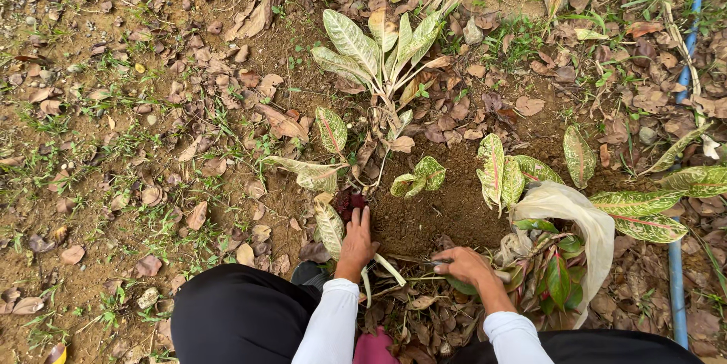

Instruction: The person kneels in a garden and uses pruning shears to cut stems and leaves from a variegated plant. They place the cuttings into a white mesh bag and continue trimming the plant.

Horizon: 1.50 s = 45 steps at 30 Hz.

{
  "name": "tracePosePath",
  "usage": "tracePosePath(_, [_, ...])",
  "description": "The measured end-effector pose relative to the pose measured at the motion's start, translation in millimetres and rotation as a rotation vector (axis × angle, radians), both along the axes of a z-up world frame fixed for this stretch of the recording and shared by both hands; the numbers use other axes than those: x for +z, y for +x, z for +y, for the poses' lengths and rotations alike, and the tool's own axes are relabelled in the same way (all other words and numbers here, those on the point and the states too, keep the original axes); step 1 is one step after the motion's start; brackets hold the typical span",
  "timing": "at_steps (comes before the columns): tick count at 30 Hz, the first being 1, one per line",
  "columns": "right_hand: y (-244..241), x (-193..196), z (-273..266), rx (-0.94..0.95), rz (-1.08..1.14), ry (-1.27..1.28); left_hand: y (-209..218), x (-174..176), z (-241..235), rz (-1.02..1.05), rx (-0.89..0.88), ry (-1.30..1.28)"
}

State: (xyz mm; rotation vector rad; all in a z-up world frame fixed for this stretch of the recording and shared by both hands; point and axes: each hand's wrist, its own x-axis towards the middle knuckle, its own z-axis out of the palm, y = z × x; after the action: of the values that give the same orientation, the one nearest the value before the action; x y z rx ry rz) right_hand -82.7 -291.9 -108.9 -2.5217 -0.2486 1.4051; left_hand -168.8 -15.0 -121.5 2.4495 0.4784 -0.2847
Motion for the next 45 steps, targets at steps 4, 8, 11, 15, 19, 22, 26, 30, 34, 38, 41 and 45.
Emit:
tracePosePath(4, [-4.8,5.2,3.2,-0.063,-0.125,0.02,18.2,-28.7,-9.6,0.065,0.008,0.068])
tracePosePath(8, [10.4,20.8,4.1,-0.17,-0.058,-0.104,33.4,-46.8,-24.3,0.042,0.021,0.032])
tracePosePath(11, [22.9,19.3,4.9,-0.071,-0.19,-0.02,45.5,-51.9,-34.2,-0.023,0.077,-0.047])
tracePosePath(15, [40.7,19.4,10.1,0.049,-0.309,-0.012,67.6,-47.6,-33.1,-0.061,0.182,-0.211])
tracePosePath(19, [53.7,39.5,7.4,-0.209,-0.197,0.016,99.4,-22.2,-24.9,-0.14,0.215,-0.372])
tracePosePath(22, [69.8,54.0,-5.4,-0.424,-0.087,0.178,119.9,10.4,-18.9,-0.122,0.32,-0.752])
tracePosePath(26, [79.1,64.1,-25.7,-0.494,0.145,0.191,111.2,36.4,-10.0,-0.16,0.167,-0.535])
tracePosePath(30, [76.2,47.4,-26.0,-0.202,0.174,-0.023,98.2,32.6,-17.9,0.032,0.046,-0.317])
tracePosePath(34, [67.6,43.4,-13.4,-0.053,-0.062,-0.14,79.5,5.5,-34.3,0.11,-0.024,-0.155])
tracePosePath(38, [67.6,69.3,-0.1,0.019,-0.263,-0.178,89.4,-20.8,-54.0,0.067,0.143,-0.501])
tracePosePath(41, [73.9,90.2,5.7,-0.046,-0.283,-0.213,102.6,-13.4,-52.5,-0.053,0.316,-0.94])
tracePosePath(45, [86.0,104.3,-1.7,-0.117,-0.322,-0.169,107.6,12.3,-40.0,-0.117,0.351,-0.986])
